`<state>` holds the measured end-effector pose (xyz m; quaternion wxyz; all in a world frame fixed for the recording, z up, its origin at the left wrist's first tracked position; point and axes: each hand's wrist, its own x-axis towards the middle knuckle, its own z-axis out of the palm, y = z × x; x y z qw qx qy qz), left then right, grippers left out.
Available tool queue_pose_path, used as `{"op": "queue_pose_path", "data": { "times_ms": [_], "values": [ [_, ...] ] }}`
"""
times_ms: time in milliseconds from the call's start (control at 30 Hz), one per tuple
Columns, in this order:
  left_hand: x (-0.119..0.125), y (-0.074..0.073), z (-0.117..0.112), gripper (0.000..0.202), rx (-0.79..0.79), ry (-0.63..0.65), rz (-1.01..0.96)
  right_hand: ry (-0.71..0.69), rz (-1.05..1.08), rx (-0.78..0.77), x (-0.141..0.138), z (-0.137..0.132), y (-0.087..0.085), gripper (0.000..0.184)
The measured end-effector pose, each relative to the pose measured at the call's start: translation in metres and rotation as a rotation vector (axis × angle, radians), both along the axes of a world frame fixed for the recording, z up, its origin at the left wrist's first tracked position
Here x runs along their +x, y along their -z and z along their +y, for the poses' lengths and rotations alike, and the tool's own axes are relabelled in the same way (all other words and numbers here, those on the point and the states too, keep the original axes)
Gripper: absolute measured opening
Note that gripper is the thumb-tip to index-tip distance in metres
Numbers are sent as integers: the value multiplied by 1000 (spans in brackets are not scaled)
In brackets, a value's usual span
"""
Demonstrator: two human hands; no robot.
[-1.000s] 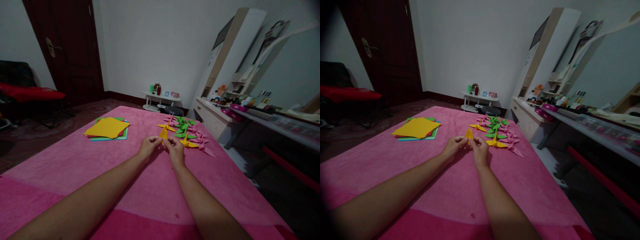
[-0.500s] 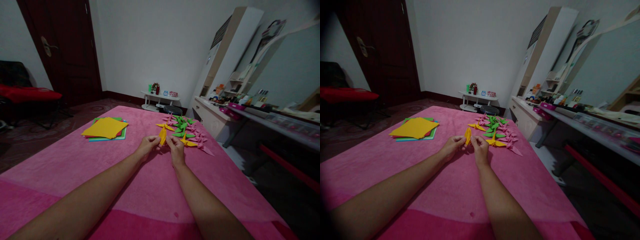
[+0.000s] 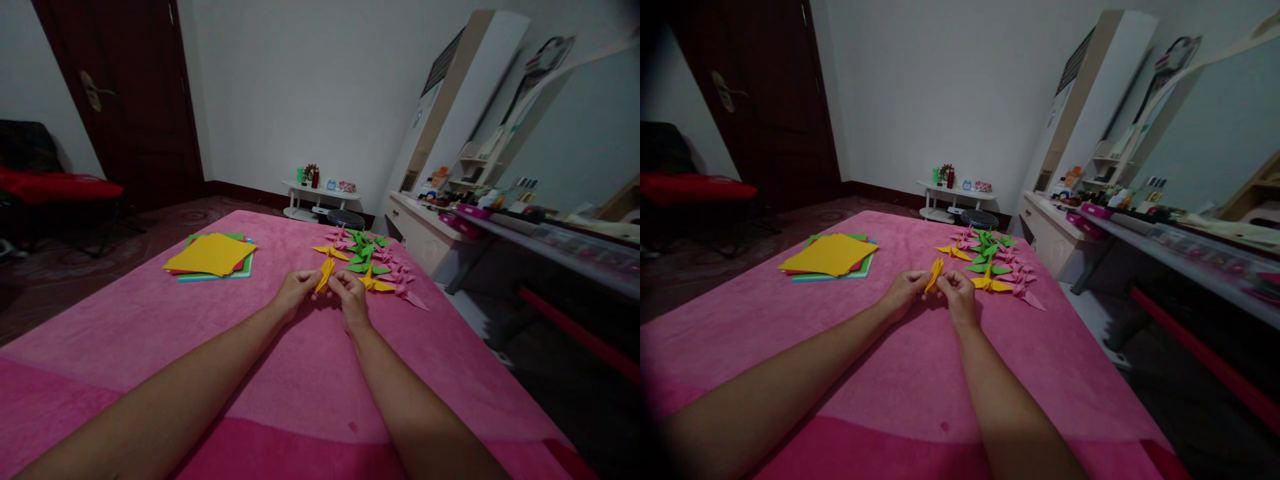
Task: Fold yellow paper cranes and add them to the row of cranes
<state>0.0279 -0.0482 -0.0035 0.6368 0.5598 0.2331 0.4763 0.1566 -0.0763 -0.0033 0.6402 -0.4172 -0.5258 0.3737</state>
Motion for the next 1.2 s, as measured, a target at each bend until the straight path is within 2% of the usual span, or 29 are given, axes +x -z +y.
{"op": "queue_pose_path", "data": {
  "times_ms": [167, 500, 767, 1000, 1200],
  "values": [
    [-2, -4, -1, 41, 27, -12, 54, 6, 68, 18, 3, 3, 0, 21],
    [-4, -4, 0, 38, 24, -7, 71, 51, 26, -37, 4, 1, -2, 17],
    [-2, -3, -2, 37, -6, 2, 28, -10, 84, -12, 5, 3, -1, 23],
    [-2, -7, -2, 33, -6, -44, 90, 85, -66, 74, 6, 5, 0, 15],
    [-1, -7, -2, 31, -41, -85, 119, 158, -192, 37, 3, 1, -4, 8]
  ]
}}
